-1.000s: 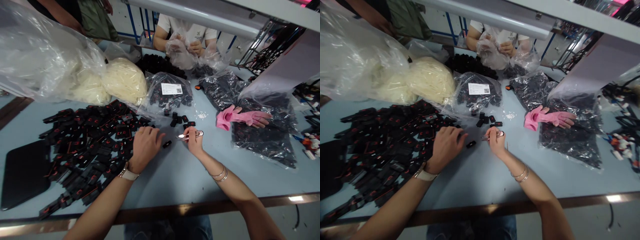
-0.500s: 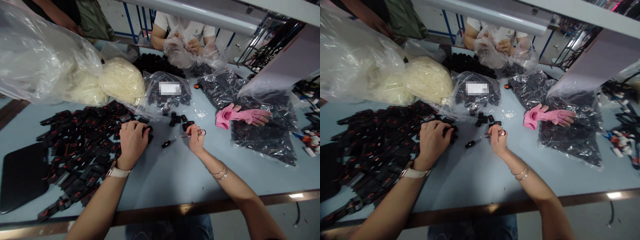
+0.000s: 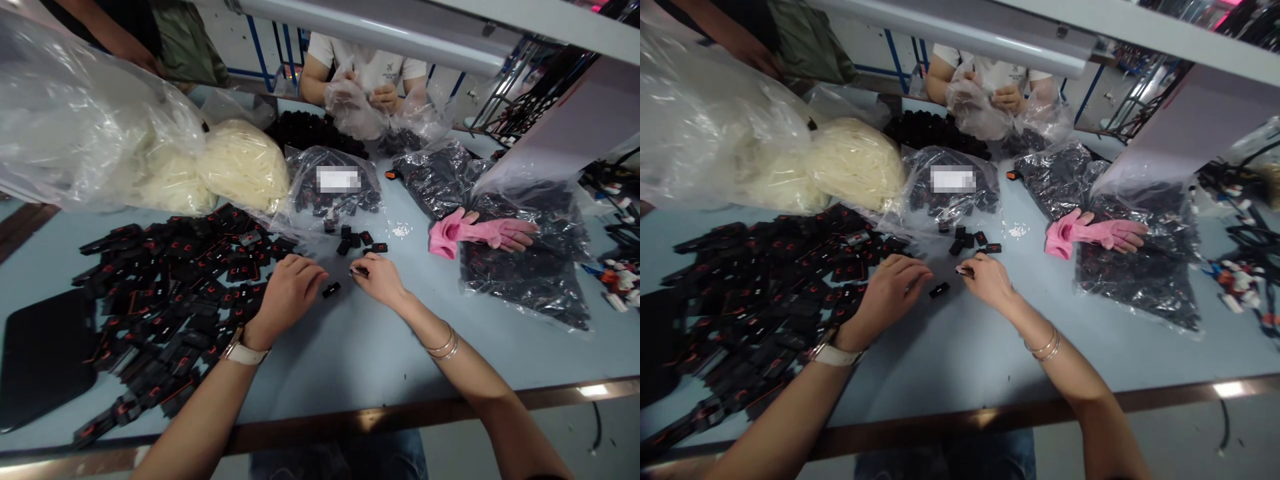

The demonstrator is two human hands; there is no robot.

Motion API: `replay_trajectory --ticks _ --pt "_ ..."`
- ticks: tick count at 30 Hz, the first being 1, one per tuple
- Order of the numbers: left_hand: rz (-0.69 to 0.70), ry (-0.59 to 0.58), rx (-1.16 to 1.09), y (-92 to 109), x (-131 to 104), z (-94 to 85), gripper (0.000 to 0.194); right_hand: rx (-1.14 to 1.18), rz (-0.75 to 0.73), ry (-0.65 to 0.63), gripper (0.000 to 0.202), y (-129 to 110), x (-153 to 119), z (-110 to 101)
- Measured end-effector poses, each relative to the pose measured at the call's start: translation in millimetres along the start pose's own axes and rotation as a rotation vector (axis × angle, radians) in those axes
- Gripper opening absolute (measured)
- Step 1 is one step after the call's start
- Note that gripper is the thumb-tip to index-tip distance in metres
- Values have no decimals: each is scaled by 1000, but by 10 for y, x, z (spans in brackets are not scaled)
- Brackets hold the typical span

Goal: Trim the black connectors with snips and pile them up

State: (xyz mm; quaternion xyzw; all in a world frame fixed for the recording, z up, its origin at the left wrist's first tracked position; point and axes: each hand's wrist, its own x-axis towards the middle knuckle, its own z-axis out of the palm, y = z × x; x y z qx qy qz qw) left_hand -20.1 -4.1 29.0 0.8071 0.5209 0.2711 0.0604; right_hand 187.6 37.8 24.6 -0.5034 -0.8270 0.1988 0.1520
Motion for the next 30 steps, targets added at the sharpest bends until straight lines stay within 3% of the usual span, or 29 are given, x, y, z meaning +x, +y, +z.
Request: replay_trajectory --ticks 4,7,13,19,30 --pt "93 -129 -25 114 -26 112 18 -94 -16 -85 17 -9 -1 -12" --pt "87 -190 66 129 -35 136 13 -141 -30 -123 18 -12 -1 -8" --pt "-134 -108 373 66 -8 -6 12 -123 -31 -98 17 -60 -14 -21" --pt "-246 -70 447 89 -16 -26 16 -125 -34 46 15 -40 15 -52" --pt "-177 19 380 96 -23 34 17 -551 -279 -208 24 -173 376 -104"
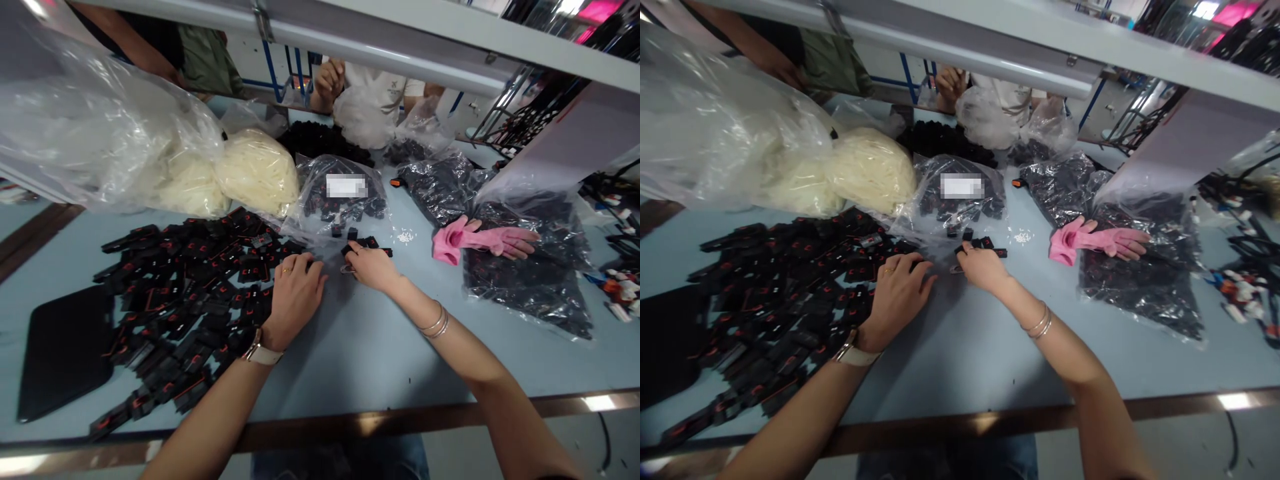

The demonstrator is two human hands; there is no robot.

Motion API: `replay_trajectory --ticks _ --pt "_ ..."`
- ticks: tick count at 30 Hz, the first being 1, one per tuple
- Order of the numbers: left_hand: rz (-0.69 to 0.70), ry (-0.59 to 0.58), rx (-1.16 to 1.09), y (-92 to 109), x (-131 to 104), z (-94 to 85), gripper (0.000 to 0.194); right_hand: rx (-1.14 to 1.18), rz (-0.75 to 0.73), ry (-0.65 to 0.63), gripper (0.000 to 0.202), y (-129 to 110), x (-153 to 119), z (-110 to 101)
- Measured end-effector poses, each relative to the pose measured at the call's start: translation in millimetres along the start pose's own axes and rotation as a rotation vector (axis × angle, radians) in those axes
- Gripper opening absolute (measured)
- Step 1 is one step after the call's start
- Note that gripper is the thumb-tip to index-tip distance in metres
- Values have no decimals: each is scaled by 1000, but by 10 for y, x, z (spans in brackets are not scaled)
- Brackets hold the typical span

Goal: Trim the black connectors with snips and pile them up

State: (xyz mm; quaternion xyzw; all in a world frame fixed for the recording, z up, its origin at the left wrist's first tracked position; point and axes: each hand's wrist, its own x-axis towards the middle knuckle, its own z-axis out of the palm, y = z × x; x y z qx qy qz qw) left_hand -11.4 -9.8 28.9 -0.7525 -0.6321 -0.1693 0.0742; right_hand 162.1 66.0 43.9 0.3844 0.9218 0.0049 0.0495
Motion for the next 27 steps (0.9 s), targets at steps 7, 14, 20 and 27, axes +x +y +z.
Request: replay_trajectory --ticks 7,14,20,27 --pt "41 54 -20 -13 -16 26 16 56 53 9 25 -107 -25 -13" --pt "136 126 -78 -4 -6 46 14 470 260 70 18 -166 -277 -30" --pt "282 95 -271 101 -63 75 31 1208 455 88 20 -224 -336 48" --pt "187 -2 -407 115 -112 205 8 1547 441 -52 14 -351 -347 102"
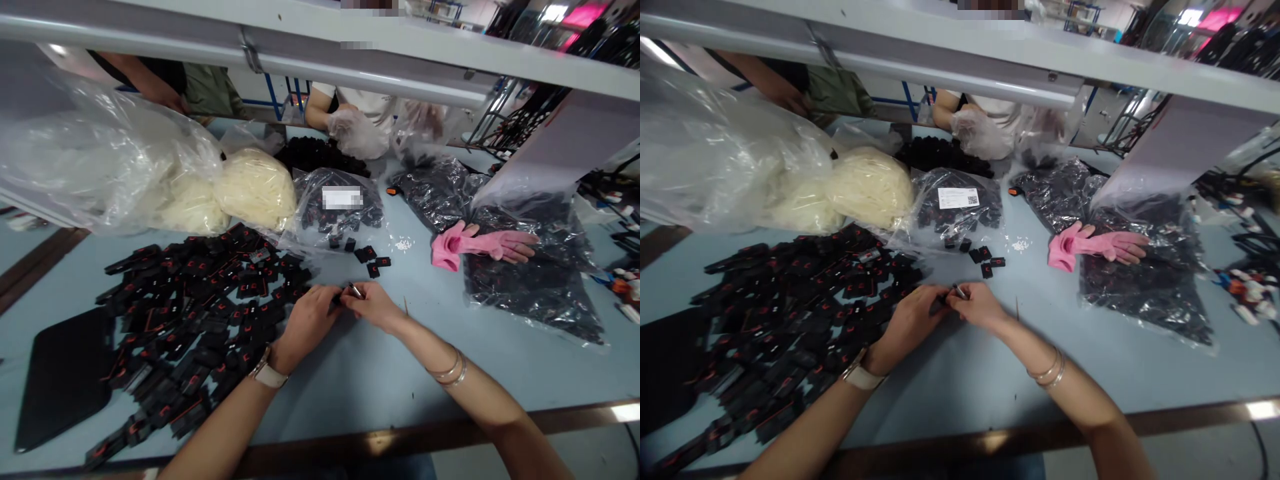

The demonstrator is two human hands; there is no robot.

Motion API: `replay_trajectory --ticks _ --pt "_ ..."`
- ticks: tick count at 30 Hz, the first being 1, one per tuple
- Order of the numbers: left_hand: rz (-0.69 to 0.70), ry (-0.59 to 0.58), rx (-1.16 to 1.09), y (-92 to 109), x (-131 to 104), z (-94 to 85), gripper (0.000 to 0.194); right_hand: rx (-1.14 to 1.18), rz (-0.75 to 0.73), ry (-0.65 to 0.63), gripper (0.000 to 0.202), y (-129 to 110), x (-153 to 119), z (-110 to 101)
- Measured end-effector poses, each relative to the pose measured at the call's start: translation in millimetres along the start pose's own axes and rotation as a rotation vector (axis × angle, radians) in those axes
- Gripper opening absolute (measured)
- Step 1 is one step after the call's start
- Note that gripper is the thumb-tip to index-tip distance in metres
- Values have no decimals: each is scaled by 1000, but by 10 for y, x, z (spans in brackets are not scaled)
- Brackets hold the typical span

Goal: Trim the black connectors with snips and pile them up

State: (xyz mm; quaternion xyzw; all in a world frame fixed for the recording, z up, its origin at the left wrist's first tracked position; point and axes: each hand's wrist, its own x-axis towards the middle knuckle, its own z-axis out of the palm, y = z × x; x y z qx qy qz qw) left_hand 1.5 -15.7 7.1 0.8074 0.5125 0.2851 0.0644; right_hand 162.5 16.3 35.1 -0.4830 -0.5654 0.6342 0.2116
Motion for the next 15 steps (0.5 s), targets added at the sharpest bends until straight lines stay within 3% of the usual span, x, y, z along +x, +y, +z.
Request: replay_trajectory --ticks 3,8,15 --pt "-70 -13 -77 -51 -2 31 10 -121 -30 42 16 -16 -5 -49" --pt "-112 -2 -184 -57 23 -8 14 -361 -220 270 17 -15 27 -168" --pt "-121 -18 -178 -56 43 -36 18 -511 -356 233 15 -9 19 -141"
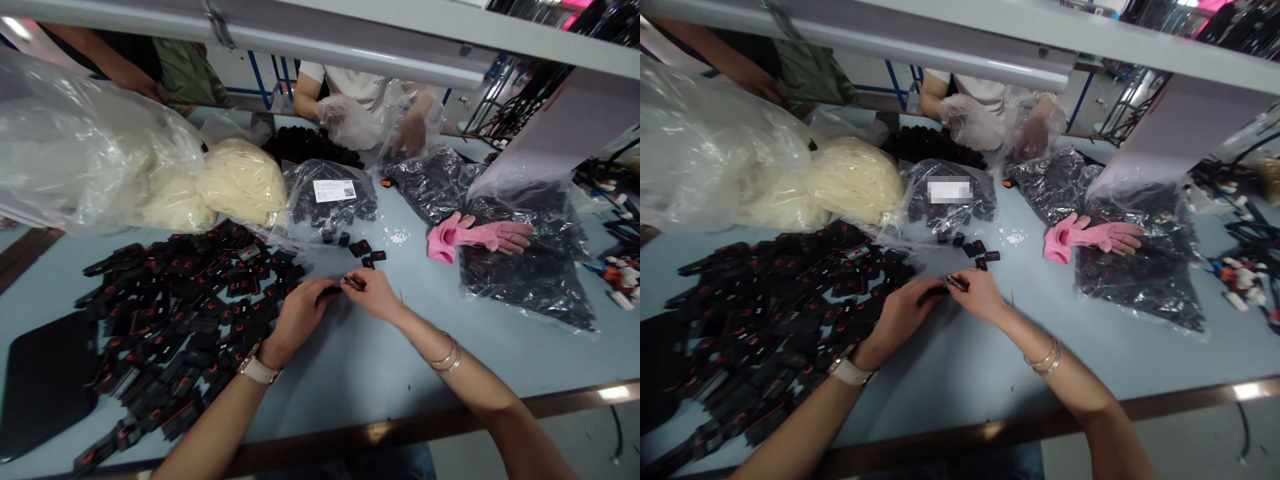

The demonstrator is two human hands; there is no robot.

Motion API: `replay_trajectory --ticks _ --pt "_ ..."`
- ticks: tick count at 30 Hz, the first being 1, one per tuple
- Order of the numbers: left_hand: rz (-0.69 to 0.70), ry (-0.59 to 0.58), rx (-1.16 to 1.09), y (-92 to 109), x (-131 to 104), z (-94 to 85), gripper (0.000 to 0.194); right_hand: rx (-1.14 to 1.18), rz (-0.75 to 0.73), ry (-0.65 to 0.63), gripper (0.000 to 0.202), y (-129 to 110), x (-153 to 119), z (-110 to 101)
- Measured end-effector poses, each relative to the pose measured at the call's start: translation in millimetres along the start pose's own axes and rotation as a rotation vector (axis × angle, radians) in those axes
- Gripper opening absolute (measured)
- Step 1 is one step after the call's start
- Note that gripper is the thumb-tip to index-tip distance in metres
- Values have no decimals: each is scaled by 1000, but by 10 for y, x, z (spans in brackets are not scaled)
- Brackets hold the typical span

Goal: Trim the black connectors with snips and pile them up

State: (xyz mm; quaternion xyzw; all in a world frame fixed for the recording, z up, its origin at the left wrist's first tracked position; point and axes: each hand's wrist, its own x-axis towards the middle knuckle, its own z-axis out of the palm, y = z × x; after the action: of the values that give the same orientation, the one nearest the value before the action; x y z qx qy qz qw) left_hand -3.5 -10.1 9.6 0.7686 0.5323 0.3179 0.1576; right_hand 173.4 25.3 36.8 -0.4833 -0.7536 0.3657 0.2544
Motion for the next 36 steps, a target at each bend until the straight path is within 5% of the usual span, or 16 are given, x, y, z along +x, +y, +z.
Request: replay_trajectory --ticks 8,26,36 --pt "-144 -20 6 13 -8 17 24 3 -6 -6 15 -47 -34 57" --pt "-137 -13 30 49 -18 25 24 -206 8 -65 29 -119 -72 81" --pt "-187 -29 -20 50 -13 0 26 -517 -283 -135 28 -24 -158 161"
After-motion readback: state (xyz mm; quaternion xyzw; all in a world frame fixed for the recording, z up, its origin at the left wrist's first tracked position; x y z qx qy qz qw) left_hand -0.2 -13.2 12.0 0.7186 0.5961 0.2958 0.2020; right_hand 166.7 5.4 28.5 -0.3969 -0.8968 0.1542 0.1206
